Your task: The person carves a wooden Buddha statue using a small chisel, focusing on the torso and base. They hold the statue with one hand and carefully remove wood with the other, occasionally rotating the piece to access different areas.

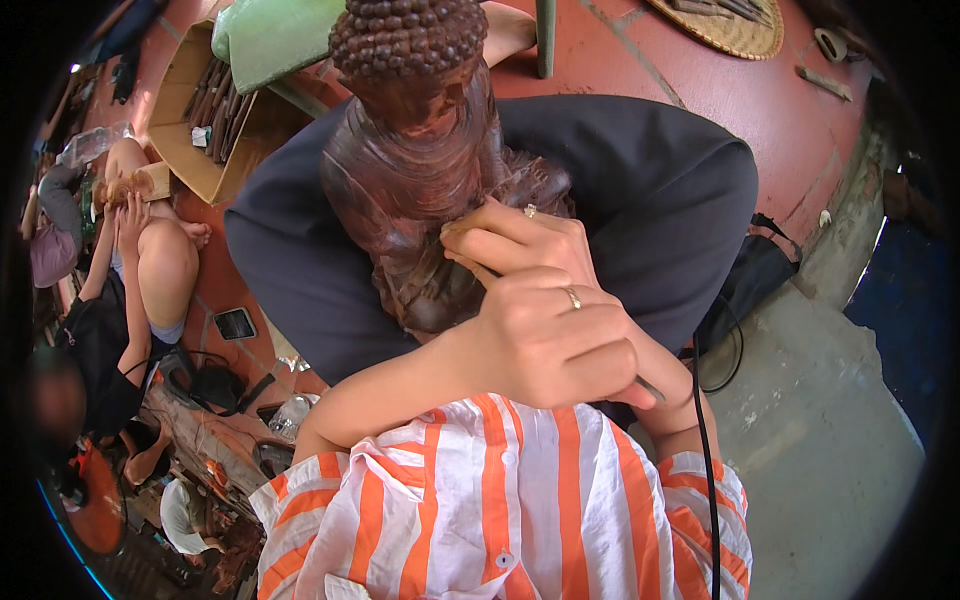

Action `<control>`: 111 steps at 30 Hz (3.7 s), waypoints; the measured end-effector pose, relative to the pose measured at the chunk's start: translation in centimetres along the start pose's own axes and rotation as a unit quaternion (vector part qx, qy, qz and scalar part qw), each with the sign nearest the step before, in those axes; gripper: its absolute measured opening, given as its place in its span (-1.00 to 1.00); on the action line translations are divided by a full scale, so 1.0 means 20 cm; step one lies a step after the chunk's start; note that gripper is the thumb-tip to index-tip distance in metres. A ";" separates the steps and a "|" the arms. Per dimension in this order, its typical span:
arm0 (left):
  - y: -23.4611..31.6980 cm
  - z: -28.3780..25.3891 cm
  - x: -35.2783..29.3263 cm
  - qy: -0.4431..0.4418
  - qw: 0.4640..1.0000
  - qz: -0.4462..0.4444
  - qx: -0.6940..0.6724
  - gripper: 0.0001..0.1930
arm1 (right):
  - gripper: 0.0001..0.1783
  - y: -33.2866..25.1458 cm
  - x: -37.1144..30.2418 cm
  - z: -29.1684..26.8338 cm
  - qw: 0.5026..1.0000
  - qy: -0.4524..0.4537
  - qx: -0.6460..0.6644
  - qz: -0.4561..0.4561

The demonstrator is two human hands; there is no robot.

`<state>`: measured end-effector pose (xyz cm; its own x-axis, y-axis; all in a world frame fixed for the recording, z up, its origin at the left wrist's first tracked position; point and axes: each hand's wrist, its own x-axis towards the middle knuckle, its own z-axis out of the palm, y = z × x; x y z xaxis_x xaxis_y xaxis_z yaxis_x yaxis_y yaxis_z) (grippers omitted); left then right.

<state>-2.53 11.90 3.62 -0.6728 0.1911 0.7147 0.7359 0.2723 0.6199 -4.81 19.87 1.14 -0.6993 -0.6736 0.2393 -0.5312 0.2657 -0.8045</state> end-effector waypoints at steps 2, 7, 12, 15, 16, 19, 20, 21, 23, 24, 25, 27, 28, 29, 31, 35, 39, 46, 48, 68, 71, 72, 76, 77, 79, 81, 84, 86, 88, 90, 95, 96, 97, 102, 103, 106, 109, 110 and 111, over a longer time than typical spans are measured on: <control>0.02 0.00 -0.02 0.011 1.000 0.013 0.004 -0.70 | -0.83 0.00 0.00 0.00 1.000 0.002 -0.014 0.002; 0.01 0.02 0.00 0.003 1.000 -0.011 -0.010 -0.73 | -0.83 0.00 0.00 0.00 1.000 0.006 0.000 -0.004; 0.04 0.02 0.00 0.006 0.999 -0.037 -0.012 -0.66 | -0.81 0.02 0.04 -0.04 0.999 -0.021 0.035 -0.033; 0.00 0.01 0.06 0.031 0.999 -0.038 -0.009 -0.60 | -0.77 0.02 0.07 -0.07 0.998 -0.032 0.057 0.015; -0.04 0.00 0.07 0.026 0.999 -0.044 0.003 -0.59 | -0.76 0.02 0.10 -0.08 0.996 -0.034 0.068 0.047; 0.01 0.00 0.07 0.048 0.997 -0.062 0.012 -0.60 | -0.71 0.01 0.09 -0.07 0.995 -0.040 0.072 0.049; 0.02 0.03 0.08 0.070 0.995 -0.071 0.004 -0.61 | -0.69 0.02 0.07 -0.07 0.996 -0.043 0.070 0.034; 0.03 0.04 0.08 0.092 0.993 -0.079 -0.005 -0.62 | -0.68 0.02 0.07 -0.07 0.996 -0.049 0.075 0.030; 0.00 0.01 0.10 0.051 0.997 -0.054 0.007 -0.60 | -0.64 0.00 0.09 -0.09 0.994 -0.048 0.086 0.050; -0.03 0.01 0.10 0.050 0.998 -0.048 0.004 -0.59 | -0.62 -0.01 0.09 -0.09 0.993 -0.049 0.086 0.060; -0.06 0.01 0.09 0.050 0.998 -0.043 0.005 -0.57 | -0.60 -0.01 0.10 -0.10 0.993 -0.056 0.085 0.058; 0.00 0.02 0.04 0.060 0.997 -0.043 0.011 -0.58 | -0.57 -0.02 0.09 -0.10 0.990 -0.086 0.086 0.069; 0.03 0.02 0.05 0.070 0.996 -0.049 0.007 -0.60 | -0.55 -0.01 0.09 -0.12 0.988 -0.103 0.085 0.078; 0.03 0.02 0.06 0.080 0.995 -0.055 0.002 -0.61 | -0.53 -0.02 0.10 -0.13 0.985 -0.107 0.095 0.095; 0.01 0.02 0.09 0.052 0.998 -0.032 -0.008 -0.57 | -0.59 -0.12 0.14 -0.16 0.981 -0.045 0.126 0.137; 0.01 0.02 0.03 0.061 0.998 -0.032 0.001 -0.56 | -0.79 -0.04 0.10 -0.11 0.992 -0.047 0.114 0.039; 0.02 0.03 0.06 0.014 0.998 -0.047 -0.038 -0.59 | -0.72 0.01 0.06 -0.06 0.991 -0.006 0.109 0.074; -0.04 -0.02 0.10 -0.002 0.992 -0.082 -0.096 -0.61 | -0.02 -0.03 -0.06 -0.03 0.923 -0.019 0.313 0.221; -0.05 -0.04 0.11 -0.007 0.991 -0.088 -0.103 -0.62 | -0.12 -0.03 -0.05 -0.03 0.948 -0.008 0.260 0.182; 0.04 0.02 0.02 -0.004 0.994 -0.053 -0.095 -0.65 | -0.76 -0.03 -0.03 0.03 0.997 0.047 0.021 0.053; 0.08 0.03 -0.02 0.013 0.993 -0.058 -0.105 -0.66 | -0.77 -0.04 -0.03 0.04 0.997 0.055 0.016 0.058; 0.10 0.04 -0.03 0.008 0.992 -0.070 -0.105 -0.66 | -0.76 -0.04 -0.02 0.04 0.997 0.060 0.022 0.052; 0.04 -0.01 0.02 -0.049 0.993 -0.041 -0.097 -0.67 | -0.75 -0.05 -0.01 0.06 0.986 0.116 0.035 0.111; 0.05 0.00 0.00 -0.043 0.993 -0.043 -0.099 -0.68 | -0.75 -0.04 -0.02 0.08 0.983 0.126 0.040 0.126; 0.09 0.02 -0.07 -0.029 0.993 -0.048 -0.102 -0.70 | -0.74 -0.05 -0.03 0.06 0.995 0.076 0.011 0.062; 0.13 0.03 -0.04 -0.021 0.991 -0.083 -0.102 -0.73 | -0.74 -0.06 -0.02 0.03 0.998 0.059 0.012 0.027; 0.12 0.04 -0.04 -0.045 0.992 -0.065 -0.095 -0.73 | -0.75 -0.04 -0.05 0.05 0.993 0.101 0.045 0.049; 0.11 0.04 -0.04 -0.043 0.992 -0.054 -0.103 -0.72 | -0.76 -0.04 -0.07 0.09 0.985 0.126 0.069 0.098; 0.07 0.00 -0.04 -0.070 0.992 -0.029 -0.098 -0.71 | -0.83 -0.04 -0.08 0.09 0.984 0.117 0.065 0.115; 0.07 -0.02 -0.05 -0.075 0.993 -0.015 -0.087 -0.66 | -0.79 -0.01 -0.06 0.06 0.994 0.069 0.026 0.082; 0.12 0.05 -0.02 0.011 0.997 -0.048 -0.057 -0.56 | -0.88 0.01 -0.05 0.04 0.998 0.055 -0.019 0.004; 0.10 0.05 -0.02 0.006 0.998 -0.034 -0.046 -0.60 | -0.90 0.00 -0.04 0.04 0.997 0.071 -0.001 0.026; 0.06 0.04 -0.01 -0.002 0.999 -0.019 -0.039 -0.64 | -0.90 -0.01 -0.03 0.00 0.999 0.042 0.000 0.033; 0.05 0.00 -0.03 0.000 1.000 0.004 -0.019 -0.74 | -0.92 0.00 0.01 -0.03 1.000 0.008 -0.016 -0.012; 0.06 0.01 -0.02 -0.001 1.000 -0.005 -0.023 -0.75 | -0.92 0.00 0.00 -0.02 1.000 0.012 -0.011 -0.011; 0.07 0.01 -0.01 0.002 0.999 -0.018 -0.039 -0.75 | -0.93 0.00 0.01 -0.02 1.000 0.014 0.006 0.023; 0.02 -0.01 0.00 0.010 0.999 -0.006 -0.053 -0.68 | -0.92 -0.04 0.05 -0.04 0.998 0.017 -0.020 0.062; 0.03 -0.02 -0.01 0.006 0.999 0.002 -0.054 -0.66 | -0.91 -0.03 0.04 -0.02 0.998 0.034 -0.044 0.042; 0.04 -0.03 -0.02 0.003 0.998 0.009 -0.056 -0.63 | -0.90 -0.02 0.03 0.00 0.996 0.052 -0.068 0.021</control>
<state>-1.62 11.42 4.08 -0.6592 0.1885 0.7280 0.7520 0.1625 0.6388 -4.98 19.43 1.62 -0.7642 -0.5869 0.2677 -0.5555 0.3878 -0.7355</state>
